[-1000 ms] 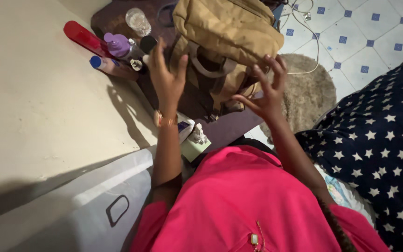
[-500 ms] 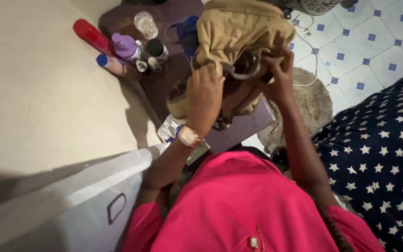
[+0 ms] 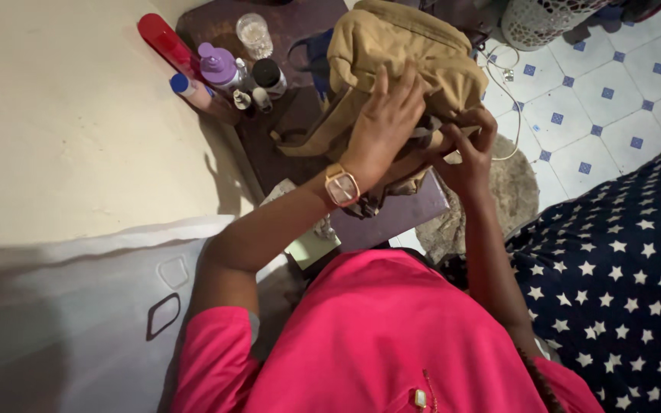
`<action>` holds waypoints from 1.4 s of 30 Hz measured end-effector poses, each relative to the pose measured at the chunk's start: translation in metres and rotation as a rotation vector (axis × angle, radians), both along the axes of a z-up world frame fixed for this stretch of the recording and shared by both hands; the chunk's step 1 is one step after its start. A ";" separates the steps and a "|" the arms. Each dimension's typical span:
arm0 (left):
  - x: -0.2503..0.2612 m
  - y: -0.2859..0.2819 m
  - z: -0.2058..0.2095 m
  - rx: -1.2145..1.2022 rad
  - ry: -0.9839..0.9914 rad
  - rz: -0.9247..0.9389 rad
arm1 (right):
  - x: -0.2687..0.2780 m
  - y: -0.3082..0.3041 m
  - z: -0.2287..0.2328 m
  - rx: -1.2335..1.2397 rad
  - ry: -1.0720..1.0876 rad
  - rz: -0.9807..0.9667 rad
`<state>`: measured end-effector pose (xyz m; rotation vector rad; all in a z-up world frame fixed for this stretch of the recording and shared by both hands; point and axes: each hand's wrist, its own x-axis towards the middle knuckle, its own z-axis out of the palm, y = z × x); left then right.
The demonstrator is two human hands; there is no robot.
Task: The person packs a tan backpack on a small table in a bedroom. They open the bag, place a blue water bottle inside, add tissues and a packaged item, zip a small green toiletry pouch and place it in, coil a white cable, put in small containers and papers, then lift the pouch and rearrange items in the bag.
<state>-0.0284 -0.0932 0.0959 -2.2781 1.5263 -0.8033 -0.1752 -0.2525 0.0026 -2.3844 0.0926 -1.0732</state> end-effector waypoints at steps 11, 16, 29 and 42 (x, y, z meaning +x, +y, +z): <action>0.132 -0.029 0.003 -0.196 -0.131 -0.558 | -0.012 0.025 0.004 -0.008 0.026 -0.048; 0.147 -0.029 -0.012 -0.101 0.236 -0.485 | -0.013 0.041 0.012 -0.075 0.040 -0.090; 0.089 -0.007 -0.012 -0.139 0.986 -0.145 | 0.002 0.014 -0.010 0.003 0.002 -0.151; 0.044 0.005 -0.019 -0.245 0.354 -0.173 | -0.013 0.022 0.081 -0.324 0.194 0.020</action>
